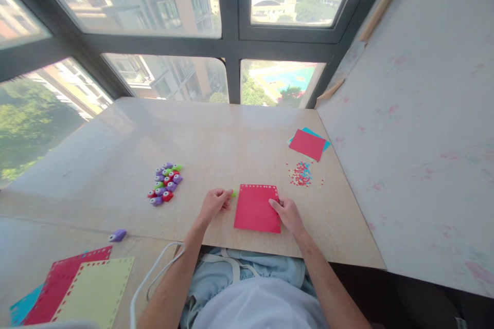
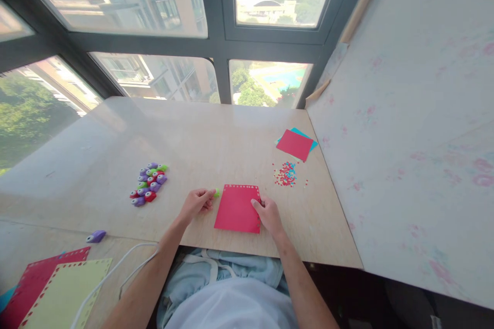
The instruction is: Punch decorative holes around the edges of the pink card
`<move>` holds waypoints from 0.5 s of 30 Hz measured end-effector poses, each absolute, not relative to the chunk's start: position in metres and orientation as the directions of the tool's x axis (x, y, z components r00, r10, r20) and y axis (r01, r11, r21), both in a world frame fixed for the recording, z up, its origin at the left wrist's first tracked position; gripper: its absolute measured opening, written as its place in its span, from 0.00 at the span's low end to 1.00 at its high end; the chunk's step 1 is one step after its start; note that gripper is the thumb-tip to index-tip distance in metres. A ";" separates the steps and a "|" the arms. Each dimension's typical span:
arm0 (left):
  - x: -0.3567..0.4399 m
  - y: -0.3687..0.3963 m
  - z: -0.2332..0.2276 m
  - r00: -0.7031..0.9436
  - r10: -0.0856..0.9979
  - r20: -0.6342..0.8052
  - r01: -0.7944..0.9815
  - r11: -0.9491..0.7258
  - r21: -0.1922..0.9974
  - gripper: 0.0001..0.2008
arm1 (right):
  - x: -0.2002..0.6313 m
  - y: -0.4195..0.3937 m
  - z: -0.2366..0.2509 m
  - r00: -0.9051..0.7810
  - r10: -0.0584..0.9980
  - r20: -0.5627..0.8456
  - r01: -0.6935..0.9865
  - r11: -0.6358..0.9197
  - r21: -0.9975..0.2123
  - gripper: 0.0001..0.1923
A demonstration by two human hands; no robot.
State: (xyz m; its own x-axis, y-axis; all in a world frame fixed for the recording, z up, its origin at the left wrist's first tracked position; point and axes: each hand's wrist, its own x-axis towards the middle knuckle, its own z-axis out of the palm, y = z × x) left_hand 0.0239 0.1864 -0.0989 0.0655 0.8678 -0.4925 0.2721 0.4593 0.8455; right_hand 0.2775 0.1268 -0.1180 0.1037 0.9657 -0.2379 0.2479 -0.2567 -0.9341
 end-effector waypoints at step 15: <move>0.025 0.193 -0.088 0.030 0.828 -0.560 0.228 0.540 0.810 0.27 | 0.275 0.150 -0.119 0.044 0.966 -0.255 0.223 -0.259 -0.940 0.21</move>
